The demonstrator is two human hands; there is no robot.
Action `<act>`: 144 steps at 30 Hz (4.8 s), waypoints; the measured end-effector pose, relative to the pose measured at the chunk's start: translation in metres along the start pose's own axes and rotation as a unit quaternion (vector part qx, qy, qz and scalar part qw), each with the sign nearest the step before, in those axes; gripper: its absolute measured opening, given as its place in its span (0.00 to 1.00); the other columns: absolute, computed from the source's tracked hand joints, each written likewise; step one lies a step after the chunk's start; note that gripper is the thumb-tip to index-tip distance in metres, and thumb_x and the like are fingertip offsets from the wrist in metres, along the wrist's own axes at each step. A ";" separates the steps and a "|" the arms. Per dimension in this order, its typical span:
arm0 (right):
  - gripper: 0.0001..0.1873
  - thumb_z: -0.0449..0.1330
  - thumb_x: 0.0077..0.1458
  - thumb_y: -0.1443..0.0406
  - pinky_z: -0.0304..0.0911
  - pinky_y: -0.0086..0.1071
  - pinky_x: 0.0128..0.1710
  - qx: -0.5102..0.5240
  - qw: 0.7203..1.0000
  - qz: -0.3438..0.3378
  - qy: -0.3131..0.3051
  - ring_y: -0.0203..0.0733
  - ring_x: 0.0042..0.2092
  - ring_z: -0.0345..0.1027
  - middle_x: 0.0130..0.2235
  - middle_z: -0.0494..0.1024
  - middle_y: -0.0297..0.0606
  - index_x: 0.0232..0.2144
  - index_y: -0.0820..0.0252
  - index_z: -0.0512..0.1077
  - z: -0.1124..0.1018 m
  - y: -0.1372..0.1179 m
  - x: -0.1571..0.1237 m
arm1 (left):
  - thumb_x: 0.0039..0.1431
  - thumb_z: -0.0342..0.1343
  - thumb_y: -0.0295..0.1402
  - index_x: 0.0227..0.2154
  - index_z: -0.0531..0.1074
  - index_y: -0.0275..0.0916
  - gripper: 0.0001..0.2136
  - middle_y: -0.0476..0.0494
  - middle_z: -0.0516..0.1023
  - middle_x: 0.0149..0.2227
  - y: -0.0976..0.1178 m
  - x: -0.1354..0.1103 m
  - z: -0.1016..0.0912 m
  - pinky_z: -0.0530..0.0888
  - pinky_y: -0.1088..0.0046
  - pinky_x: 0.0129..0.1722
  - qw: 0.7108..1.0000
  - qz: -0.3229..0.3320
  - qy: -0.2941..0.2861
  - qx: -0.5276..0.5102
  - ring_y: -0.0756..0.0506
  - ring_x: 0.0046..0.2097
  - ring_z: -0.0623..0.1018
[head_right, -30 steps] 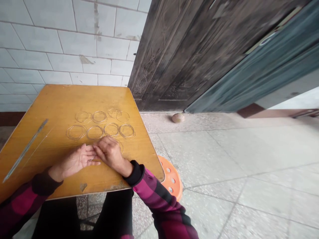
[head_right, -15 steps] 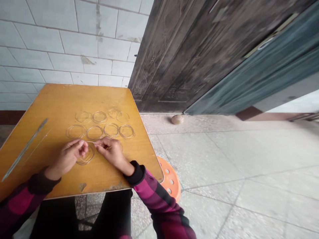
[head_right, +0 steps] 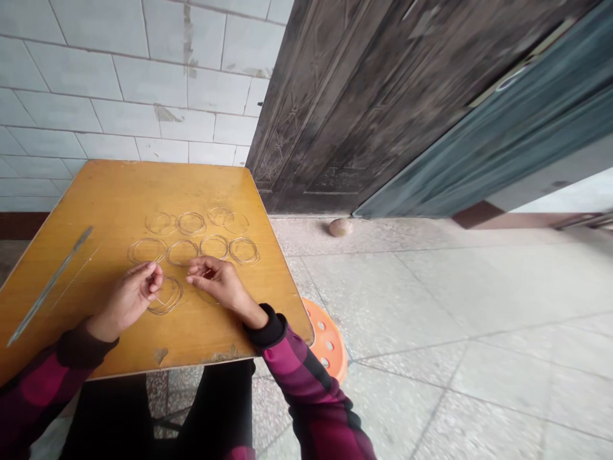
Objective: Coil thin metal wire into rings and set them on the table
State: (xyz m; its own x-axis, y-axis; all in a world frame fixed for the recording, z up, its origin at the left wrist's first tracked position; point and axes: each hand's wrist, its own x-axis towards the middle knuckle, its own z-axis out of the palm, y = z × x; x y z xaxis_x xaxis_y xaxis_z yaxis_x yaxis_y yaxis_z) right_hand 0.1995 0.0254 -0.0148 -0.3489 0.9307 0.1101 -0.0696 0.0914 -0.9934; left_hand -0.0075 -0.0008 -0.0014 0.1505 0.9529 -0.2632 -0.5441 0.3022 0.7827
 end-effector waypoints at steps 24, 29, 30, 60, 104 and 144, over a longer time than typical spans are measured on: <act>0.11 0.57 0.63 0.61 0.63 0.26 0.28 -0.293 0.947 -0.128 0.037 0.33 0.26 0.69 0.25 0.76 0.34 0.36 0.62 0.77 0.013 0.001 -0.011 | 0.47 0.67 0.42 0.26 0.73 0.34 0.15 0.49 0.71 0.23 -0.005 -0.004 0.002 0.61 0.81 0.20 0.996 -0.008 -0.010 0.085 0.55 0.22 0.66; 0.12 0.55 0.63 0.64 0.65 0.29 0.33 -0.372 0.909 -0.185 0.037 0.37 0.31 0.73 0.31 0.80 0.40 0.37 0.62 0.78 0.013 0.002 -0.011 | 0.47 0.67 0.43 0.26 0.73 0.34 0.16 0.50 0.71 0.23 -0.006 -0.005 0.004 0.61 0.81 0.20 0.996 -0.009 -0.007 0.091 0.55 0.22 0.66; 0.12 0.55 0.63 0.63 0.65 0.30 0.34 -0.375 0.908 -0.185 0.034 0.37 0.32 0.73 0.31 0.80 0.41 0.36 0.62 0.78 0.013 0.002 -0.011 | 0.47 0.67 0.43 0.26 0.73 0.34 0.16 0.50 0.71 0.22 -0.005 -0.005 0.005 0.61 0.81 0.20 0.996 -0.009 -0.008 0.093 0.55 0.22 0.66; 0.17 0.76 0.38 0.61 0.69 0.16 0.22 0.267 0.908 0.258 -0.193 0.26 0.22 0.73 0.24 0.81 0.33 0.30 0.66 0.80 0.001 0.011 0.001 | 0.47 0.61 0.42 0.15 0.64 0.38 0.17 0.53 0.59 0.15 -0.004 -0.004 -0.001 0.56 0.75 0.22 0.984 0.010 -0.092 0.150 0.54 0.20 0.59; 0.14 0.75 0.44 0.65 0.71 0.18 0.25 0.407 0.877 0.212 -0.140 0.27 0.24 0.73 0.27 0.81 0.32 0.29 0.66 0.75 0.017 0.009 -0.004 | 0.49 0.67 0.46 0.62 0.56 0.43 0.40 0.32 0.71 0.54 -0.016 -0.001 -0.011 0.73 0.51 0.54 0.675 0.500 -0.131 0.527 0.35 0.56 0.73; 0.13 0.75 0.42 0.64 0.68 0.17 0.24 0.346 0.906 0.223 -0.096 0.26 0.24 0.72 0.26 0.79 0.31 0.28 0.65 0.77 0.041 0.017 -0.007 | 0.60 0.55 0.48 0.32 0.75 0.37 0.17 0.42 0.80 0.35 -0.006 -0.006 0.011 0.76 0.66 0.42 0.990 0.095 -0.040 -0.100 0.43 0.41 0.80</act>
State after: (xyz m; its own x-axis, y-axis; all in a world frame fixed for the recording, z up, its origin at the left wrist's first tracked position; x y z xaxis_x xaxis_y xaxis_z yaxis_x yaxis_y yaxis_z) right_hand 0.1622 0.0061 -0.0306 -0.6386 0.7349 -0.2282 -0.4268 -0.5850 -0.6896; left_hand 0.0039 -0.0081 0.0012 0.0903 0.9934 -0.0708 -0.7194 0.1142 0.6851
